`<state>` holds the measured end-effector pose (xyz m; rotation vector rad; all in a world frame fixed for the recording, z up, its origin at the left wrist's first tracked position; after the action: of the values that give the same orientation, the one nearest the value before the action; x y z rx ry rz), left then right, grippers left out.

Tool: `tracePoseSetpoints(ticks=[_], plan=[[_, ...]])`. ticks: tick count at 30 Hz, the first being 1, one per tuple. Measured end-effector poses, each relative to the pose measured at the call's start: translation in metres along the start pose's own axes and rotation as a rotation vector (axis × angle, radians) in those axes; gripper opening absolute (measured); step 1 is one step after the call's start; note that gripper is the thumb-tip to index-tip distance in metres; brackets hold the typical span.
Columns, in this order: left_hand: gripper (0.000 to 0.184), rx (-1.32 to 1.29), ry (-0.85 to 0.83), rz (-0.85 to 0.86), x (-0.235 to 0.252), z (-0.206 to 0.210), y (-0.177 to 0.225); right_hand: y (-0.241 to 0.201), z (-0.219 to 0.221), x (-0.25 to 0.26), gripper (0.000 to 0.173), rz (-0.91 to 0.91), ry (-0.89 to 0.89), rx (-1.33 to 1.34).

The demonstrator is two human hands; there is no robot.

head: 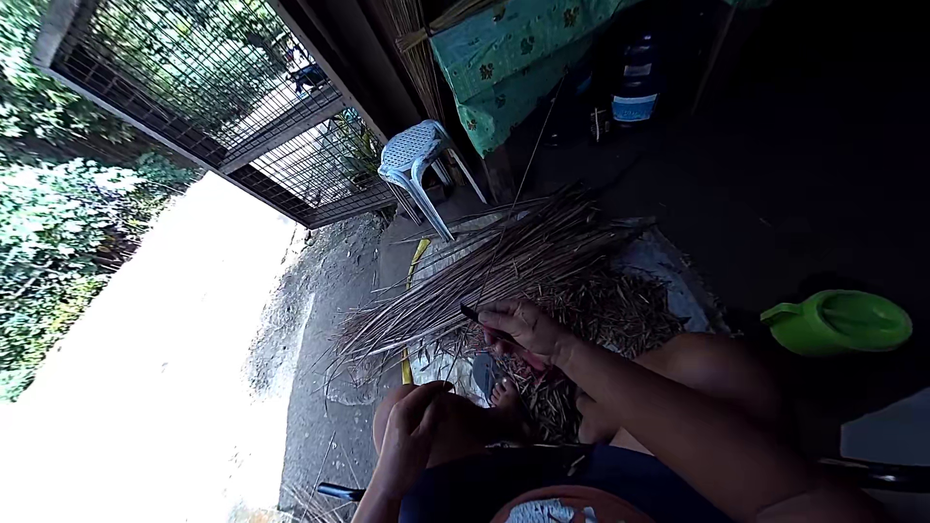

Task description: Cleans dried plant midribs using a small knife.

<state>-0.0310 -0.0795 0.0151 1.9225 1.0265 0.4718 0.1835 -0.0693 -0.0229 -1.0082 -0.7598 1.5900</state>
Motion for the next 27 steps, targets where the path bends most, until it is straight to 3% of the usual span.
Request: tracePoseSetpoints(ticks=[6,13,22,25,27], plan=[[0.029,-0.019,-0.001,0.017,-0.013,-0.008,-0.009,-0.035,-0.062,0.005,0.025,-0.143,0.281,0.112],[0.031,0.121,0.081,0.025,-0.005,-0.011,-0.007,0.016,0.012,-0.002,0.027,0.049,-0.047,-0.065],[0.031,0.06,0.03,0.016,-0.019,-0.016,-0.009,-0.024,-0.058,0.007,0.026,-0.083,0.279,0.066],[0.031,-0.011,-0.011,-0.016,-0.017,-0.011,-0.01,-0.02,-0.051,0.008,0.026,-0.103,0.247,0.073],[0.03,-0.036,-0.016,-0.003,-0.014,-0.008,-0.009,-0.008,-0.027,0.006,0.027,-0.051,0.104,0.016]])
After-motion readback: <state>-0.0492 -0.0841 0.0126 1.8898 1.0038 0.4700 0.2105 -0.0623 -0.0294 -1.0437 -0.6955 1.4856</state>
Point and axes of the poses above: each hand's wrist, its own x-axis towards the middle knuckle, its own z-axis out of the palm, y = z × x, the point moved 10 cm from there along x, towards the middle knuckle
